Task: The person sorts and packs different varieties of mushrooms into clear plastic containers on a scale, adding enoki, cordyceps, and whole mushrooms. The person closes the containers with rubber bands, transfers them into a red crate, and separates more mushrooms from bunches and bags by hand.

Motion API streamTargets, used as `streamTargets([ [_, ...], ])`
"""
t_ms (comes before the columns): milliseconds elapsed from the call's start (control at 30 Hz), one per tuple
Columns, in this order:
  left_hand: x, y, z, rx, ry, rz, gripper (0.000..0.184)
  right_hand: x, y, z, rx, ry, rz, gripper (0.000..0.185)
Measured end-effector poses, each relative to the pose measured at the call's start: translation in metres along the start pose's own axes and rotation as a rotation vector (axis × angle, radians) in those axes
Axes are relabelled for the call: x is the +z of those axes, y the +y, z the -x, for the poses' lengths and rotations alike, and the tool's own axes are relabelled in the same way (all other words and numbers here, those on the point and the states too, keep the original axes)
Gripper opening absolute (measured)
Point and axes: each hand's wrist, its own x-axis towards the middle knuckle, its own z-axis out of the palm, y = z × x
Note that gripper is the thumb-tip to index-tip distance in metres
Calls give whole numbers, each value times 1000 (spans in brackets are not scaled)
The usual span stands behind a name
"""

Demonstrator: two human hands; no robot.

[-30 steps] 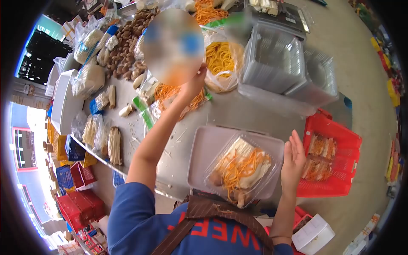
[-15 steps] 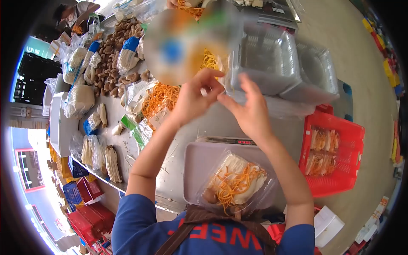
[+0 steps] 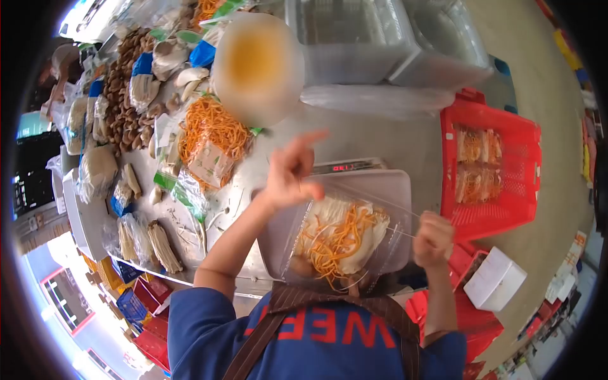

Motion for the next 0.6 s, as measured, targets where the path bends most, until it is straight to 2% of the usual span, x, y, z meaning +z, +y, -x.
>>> streamTargets([
  [33,-2,-9,18,-116,-85,-91,94,6,5,23,162,-21,76,32],
  [100,-6,-8,46,-21,-16,-217,99,28,7,77,318,196,7,29],
  [167,-12,-5,81,-118,39,-222,101,38,-23,103,424,212,61,28],
  [200,-12,2,95,-275,96,-176,104,43,-33,116,473,226,57,30],
  [233,-11,-1,116,-297,182,-187,105,47,-42,126,534,254,60,31],
  [300,-4,0,133,-333,230,-64,104,46,-63,121,689,141,-36,25],
  [333,4,0,135,-331,269,19,104,50,-60,110,685,165,-177,49],
  [367,17,3,136,-291,353,142,103,64,-54,100,621,189,-151,77],
  [400,-1,-1,135,-277,94,113,103,66,-58,83,640,119,-308,83],
  [433,-6,0,121,-263,31,119,103,71,-62,69,776,251,-760,85],
  [467,-7,7,105,-296,32,23,102,53,-62,56,760,270,-821,85],
  [533,24,49,70,-252,-146,-26,106,25,-55,42,738,378,-1020,86],
  [567,54,87,50,-182,-332,25,110,11,-48,43,727,454,-1162,87],
  [600,73,104,41,-139,-320,8,113,-13,-51,46,834,590,-1295,72],
])
